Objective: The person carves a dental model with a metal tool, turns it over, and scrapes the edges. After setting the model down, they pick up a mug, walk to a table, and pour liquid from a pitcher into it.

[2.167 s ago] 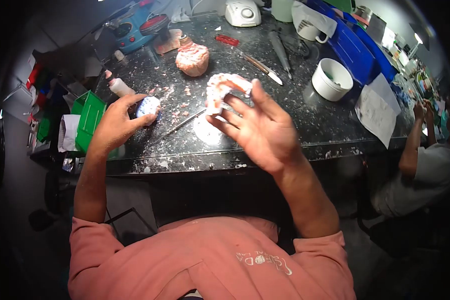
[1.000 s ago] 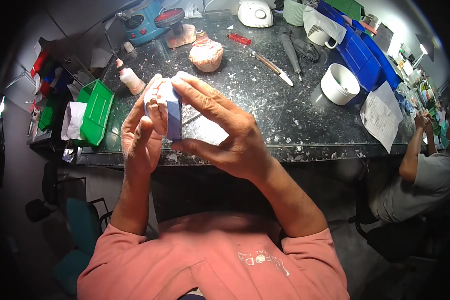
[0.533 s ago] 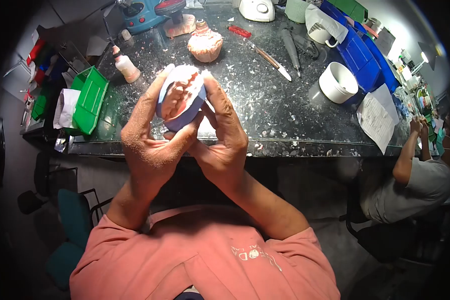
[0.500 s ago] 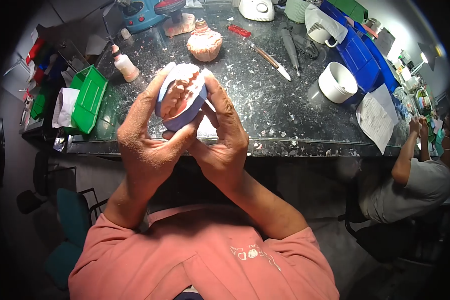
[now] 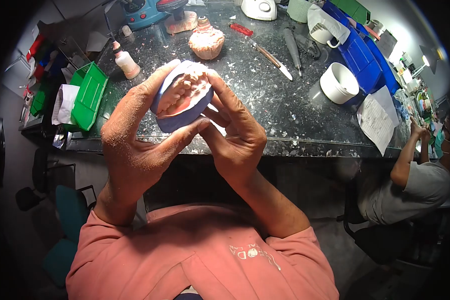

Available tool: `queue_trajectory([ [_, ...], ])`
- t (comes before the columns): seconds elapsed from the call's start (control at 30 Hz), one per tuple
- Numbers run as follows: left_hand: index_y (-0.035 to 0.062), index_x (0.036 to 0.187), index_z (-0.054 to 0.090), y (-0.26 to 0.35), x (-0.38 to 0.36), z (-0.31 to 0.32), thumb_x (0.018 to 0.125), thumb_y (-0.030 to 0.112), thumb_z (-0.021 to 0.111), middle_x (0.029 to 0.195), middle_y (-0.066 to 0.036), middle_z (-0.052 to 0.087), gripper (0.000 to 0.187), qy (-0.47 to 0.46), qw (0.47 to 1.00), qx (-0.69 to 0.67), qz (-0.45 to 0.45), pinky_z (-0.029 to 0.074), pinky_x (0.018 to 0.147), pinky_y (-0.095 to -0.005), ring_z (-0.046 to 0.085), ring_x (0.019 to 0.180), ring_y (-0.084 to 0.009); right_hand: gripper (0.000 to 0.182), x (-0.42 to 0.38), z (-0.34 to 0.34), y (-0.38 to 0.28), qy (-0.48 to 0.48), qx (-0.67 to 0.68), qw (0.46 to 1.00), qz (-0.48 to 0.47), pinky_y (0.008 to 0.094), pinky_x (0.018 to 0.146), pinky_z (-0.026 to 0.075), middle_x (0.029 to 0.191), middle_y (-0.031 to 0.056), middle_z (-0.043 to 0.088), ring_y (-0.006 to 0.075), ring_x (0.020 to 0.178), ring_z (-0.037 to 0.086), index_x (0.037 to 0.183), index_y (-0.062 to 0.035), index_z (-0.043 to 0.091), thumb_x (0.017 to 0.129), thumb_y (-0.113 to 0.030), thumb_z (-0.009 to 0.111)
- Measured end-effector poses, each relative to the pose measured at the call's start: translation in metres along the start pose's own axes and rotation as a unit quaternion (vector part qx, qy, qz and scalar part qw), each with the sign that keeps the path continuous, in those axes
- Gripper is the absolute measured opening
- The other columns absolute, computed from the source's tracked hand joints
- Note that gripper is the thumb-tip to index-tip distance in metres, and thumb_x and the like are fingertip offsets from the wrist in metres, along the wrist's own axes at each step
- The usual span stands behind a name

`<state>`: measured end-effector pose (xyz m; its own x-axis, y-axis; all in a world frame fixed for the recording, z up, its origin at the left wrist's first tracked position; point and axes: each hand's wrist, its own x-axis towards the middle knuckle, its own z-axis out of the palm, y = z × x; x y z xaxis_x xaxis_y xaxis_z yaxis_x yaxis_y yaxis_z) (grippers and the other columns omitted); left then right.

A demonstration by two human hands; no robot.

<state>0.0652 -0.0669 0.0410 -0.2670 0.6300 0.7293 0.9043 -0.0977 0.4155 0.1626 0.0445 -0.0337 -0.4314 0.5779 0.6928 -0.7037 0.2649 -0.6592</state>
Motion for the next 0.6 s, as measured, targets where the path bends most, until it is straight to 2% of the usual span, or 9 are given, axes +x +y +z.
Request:
queue_trajectory([
  [0.27, -0.0041, 0.124, 0.058, 0.003, -0.003, -0.003, 0.07, 0.01, 0.085, 0.109, -0.016, 0.067, 0.062, -0.013, 0.999, -0.038, -0.02, 0.052, 0.088, -0.0321, 0.066, 0.102, -0.0217, 0.05, -0.001, -0.01, 0.002, -0.019, -0.006, 0.999, -0.029, 0.0381, 0.096, 0.052, 0.135, 0.0245, 0.051, 0.0336, 0.124, 0.053, 0.134, 0.0081, 0.047, 0.087, 0.009, 0.063],
  [0.37, -0.0051, 0.125, 0.057, 0.006, -0.003, -0.005, 0.07, 0.009, 0.085, 0.109, -0.016, 0.067, 0.062, -0.019, 0.998, -0.056, -0.028, 0.051, 0.089, -0.0319, 0.066, 0.102, -0.0207, 0.05, 0.004, -0.01, -0.001, -0.013, -0.01, 0.999, -0.041, 0.0363, 0.092, 0.055, 0.133, 0.0238, 0.053, 0.0322, 0.122, 0.055, 0.133, 0.0055, 0.049, 0.086, 0.004, 0.067],
  [0.43, -0.0056, 0.125, 0.057, 0.006, -0.002, -0.007, 0.07, 0.008, 0.085, 0.109, -0.016, 0.067, 0.063, -0.025, 0.996, -0.075, -0.038, 0.051, 0.09, -0.0318, 0.065, 0.103, -0.0201, 0.055, 0.015, -0.01, -0.008, 0.01, 0.035, 0.999, 0.004, 0.0366, 0.089, 0.056, 0.132, 0.0227, 0.054, 0.0307, 0.119, 0.057, 0.133, 0.0033, 0.051, 0.083, -0.003, 0.074],
  [0.47, -0.0059, 0.125, 0.057, 0.006, -0.002, -0.008, 0.07, 0.007, 0.085, 0.11, -0.016, 0.067, 0.063, -0.027, 0.995, -0.087, -0.039, 0.051, 0.091, -0.0315, 0.065, 0.104, -0.0196, 0.067, 0.021, -0.013, -0.013, 0.005, 0.017, 0.999, 0.043, 0.037, 0.091, 0.056, 0.134, 0.022, 0.053, 0.0279, 0.118, 0.058, 0.136, 0.0026, 0.048, 0.078, -0.008, 0.079],
  [0.5, -0.0062, 0.125, 0.057, 0.007, -0.002, -0.009, 0.069, 0.006, 0.084, 0.111, -0.015, 0.067, 0.064, -0.029, 0.994, -0.1, -0.04, 0.05, 0.091, -0.0313, 0.064, 0.104, -0.0192, 0.067, 0.028, -0.018, -0.014, 0.007, 0.016, 0.999, 0.044, 0.037, 0.091, 0.056, 0.134, 0.022, 0.053, 0.0279, 0.118, 0.058, 0.136, 0.0026, 0.048, 0.078, -0.008, 0.079],
  [0.57, -0.0063, 0.125, 0.057, 0.008, -0.003, -0.01, 0.069, 0.005, 0.084, 0.111, -0.015, 0.067, 0.064, -0.039, 0.99, -0.125, -0.05, 0.05, 0.092, -0.0314, 0.064, 0.104, -0.0192, 0.085, 0.041, -0.028, -0.013, -0.127, 0.019, 0.989, 0.079, 0.0362, 0.098, 0.049, 0.136, 0.0281, 0.049, 0.0264, 0.117, 0.058, 0.141, 0.0096, 0.036, 0.077, -0.024, 0.082],
  [0.6, -0.0064, 0.125, 0.057, 0.009, -0.003, -0.011, 0.068, 0.003, 0.083, 0.112, -0.015, 0.066, 0.064, -0.047, 0.986, -0.149, -0.061, 0.049, 0.093, -0.0315, 0.064, 0.104, -0.0193, 0.088, 0.044, -0.028, -0.015, -0.143, 0.067, 0.983, 0.096, 0.0369, 0.1, 0.048, 0.136, 0.0269, 0.05, 0.0258, 0.118, 0.058, 0.14, 0.0116, 0.037, 0.073, -0.02, 0.084],
])
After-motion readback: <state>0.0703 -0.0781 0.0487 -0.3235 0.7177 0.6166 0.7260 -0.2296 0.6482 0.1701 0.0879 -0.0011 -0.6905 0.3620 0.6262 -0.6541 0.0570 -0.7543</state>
